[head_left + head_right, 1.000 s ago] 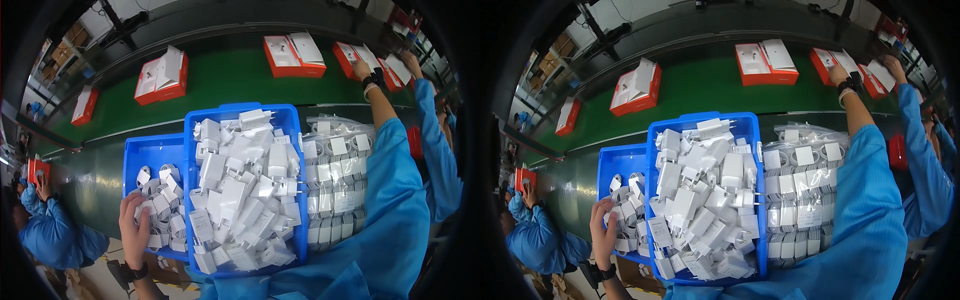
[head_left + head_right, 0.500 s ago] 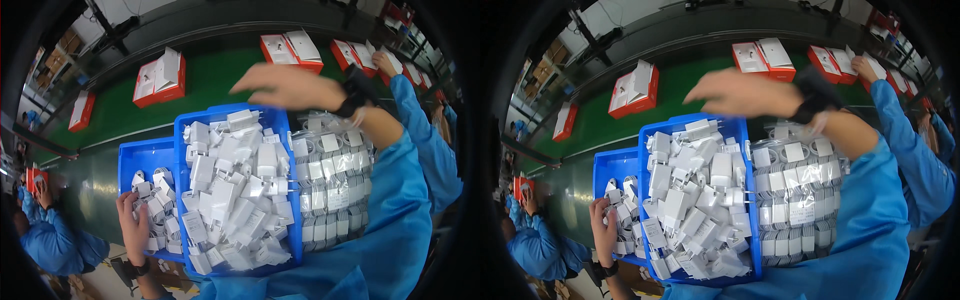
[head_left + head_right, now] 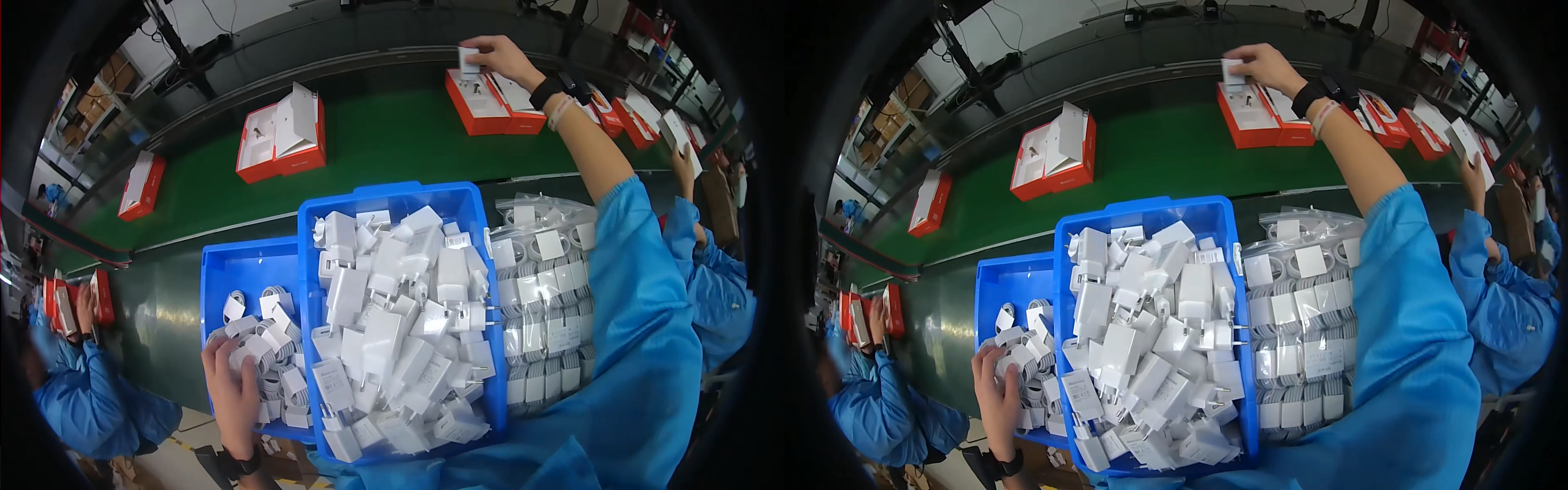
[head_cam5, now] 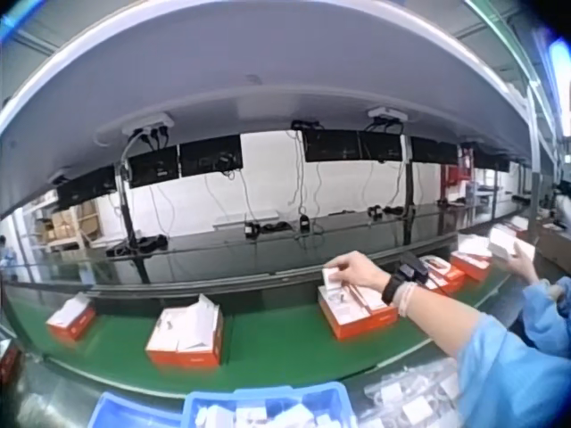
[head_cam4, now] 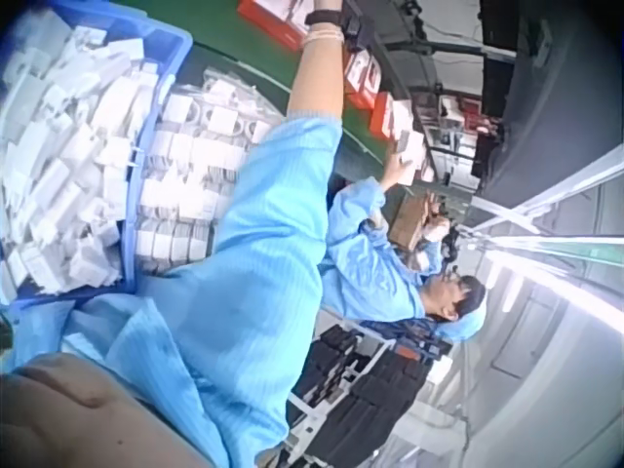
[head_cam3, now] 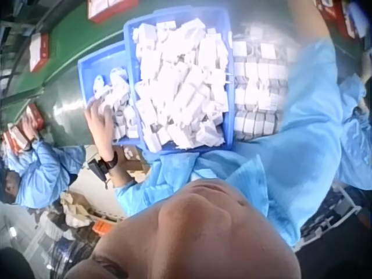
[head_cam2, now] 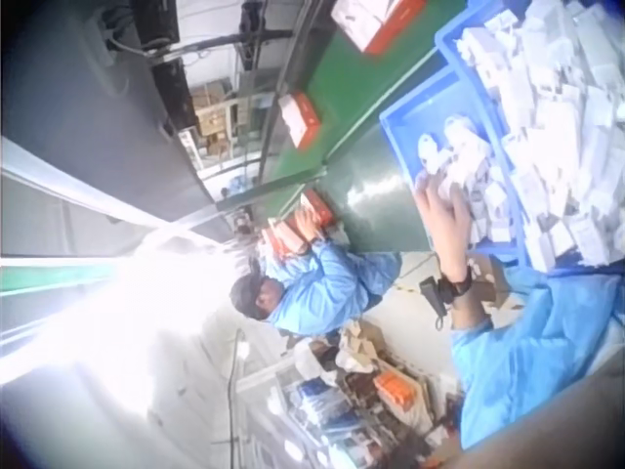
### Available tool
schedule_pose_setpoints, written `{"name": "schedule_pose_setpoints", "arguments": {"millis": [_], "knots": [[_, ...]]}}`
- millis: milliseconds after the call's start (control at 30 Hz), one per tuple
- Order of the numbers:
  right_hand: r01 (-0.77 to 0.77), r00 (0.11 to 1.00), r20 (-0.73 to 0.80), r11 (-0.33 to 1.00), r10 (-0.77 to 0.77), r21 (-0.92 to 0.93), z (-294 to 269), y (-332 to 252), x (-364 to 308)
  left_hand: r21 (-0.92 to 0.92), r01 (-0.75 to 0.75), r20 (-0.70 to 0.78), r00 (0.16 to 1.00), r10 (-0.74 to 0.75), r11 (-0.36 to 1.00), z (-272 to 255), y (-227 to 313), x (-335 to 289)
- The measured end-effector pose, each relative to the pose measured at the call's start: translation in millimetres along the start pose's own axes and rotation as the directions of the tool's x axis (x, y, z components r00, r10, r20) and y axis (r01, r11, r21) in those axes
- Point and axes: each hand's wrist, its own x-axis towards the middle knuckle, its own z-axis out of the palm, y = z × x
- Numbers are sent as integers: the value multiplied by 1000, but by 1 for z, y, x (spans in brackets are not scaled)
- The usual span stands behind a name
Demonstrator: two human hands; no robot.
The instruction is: The recorder is seen assembling power adapters and cables into boxes at an assembly line.
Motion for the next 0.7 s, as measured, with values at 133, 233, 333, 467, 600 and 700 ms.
{"name": "schedule_pose_setpoints", "arguments": {"millis": [133,233,333,467,600,700], "knots": [[-79,996,-53,991,74,-112,11,63,13,-52,105,51,993,-102,993,-2,3,-2],[-137,991,-4,988,137,-67,8,76,18,-16,87,37,996,-86,996,0,2,-5],[-99,993,58,992,103,-77,14,82,20,-39,125,45,991,-124,991,-1,9,-5],[4,1000,-7,942,-7,-334,6,116,14,2,55,29,998,-56,998,1,2,-7],[44,997,-23,841,-67,-540,39,107,8,25,173,68,982,-175,985,-9,12,-7],[22,999,-27,837,-44,-548,37,123,5,25,141,68,987,-142,990,-11,17,-3]]}}
